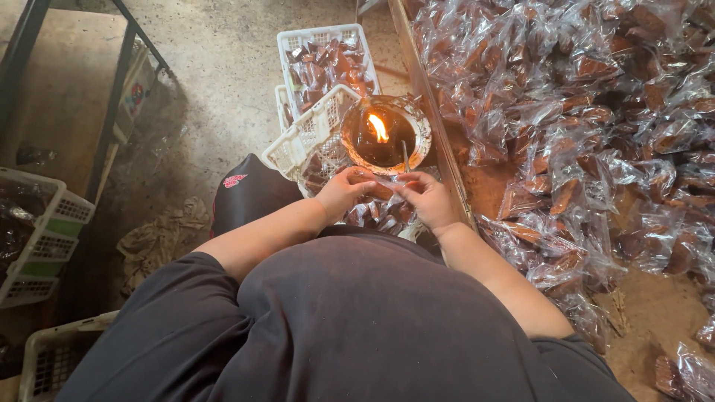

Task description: Sealing small plastic bags containing baked goods using a flame.

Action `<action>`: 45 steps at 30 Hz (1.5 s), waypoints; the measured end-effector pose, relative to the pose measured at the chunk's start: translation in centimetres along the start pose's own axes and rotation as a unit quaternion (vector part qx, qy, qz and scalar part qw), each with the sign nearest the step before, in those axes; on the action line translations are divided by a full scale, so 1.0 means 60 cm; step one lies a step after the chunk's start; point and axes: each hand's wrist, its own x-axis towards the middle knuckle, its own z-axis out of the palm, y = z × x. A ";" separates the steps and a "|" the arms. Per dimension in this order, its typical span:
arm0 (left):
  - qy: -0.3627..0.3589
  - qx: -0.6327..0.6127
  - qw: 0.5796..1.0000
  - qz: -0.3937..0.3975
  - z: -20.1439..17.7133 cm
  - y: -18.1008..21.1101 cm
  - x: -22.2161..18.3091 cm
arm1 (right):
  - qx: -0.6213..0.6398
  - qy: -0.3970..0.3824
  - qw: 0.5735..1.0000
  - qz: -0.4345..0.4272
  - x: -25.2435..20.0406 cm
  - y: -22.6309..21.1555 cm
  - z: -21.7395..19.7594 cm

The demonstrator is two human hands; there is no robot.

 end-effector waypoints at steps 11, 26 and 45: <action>-0.009 -0.019 1.000 -0.007 -0.008 -0.003 0.024 | -0.041 -0.014 0.996 0.073 -0.004 -0.009 0.007; 0.031 -0.078 0.996 -0.032 -0.028 -0.022 0.034 | 0.004 -0.070 0.995 0.068 0.003 0.022 0.004; -0.030 -0.151 0.979 -0.136 -0.041 -0.049 0.047 | -0.256 0.005 0.966 -0.041 0.045 0.131 -0.019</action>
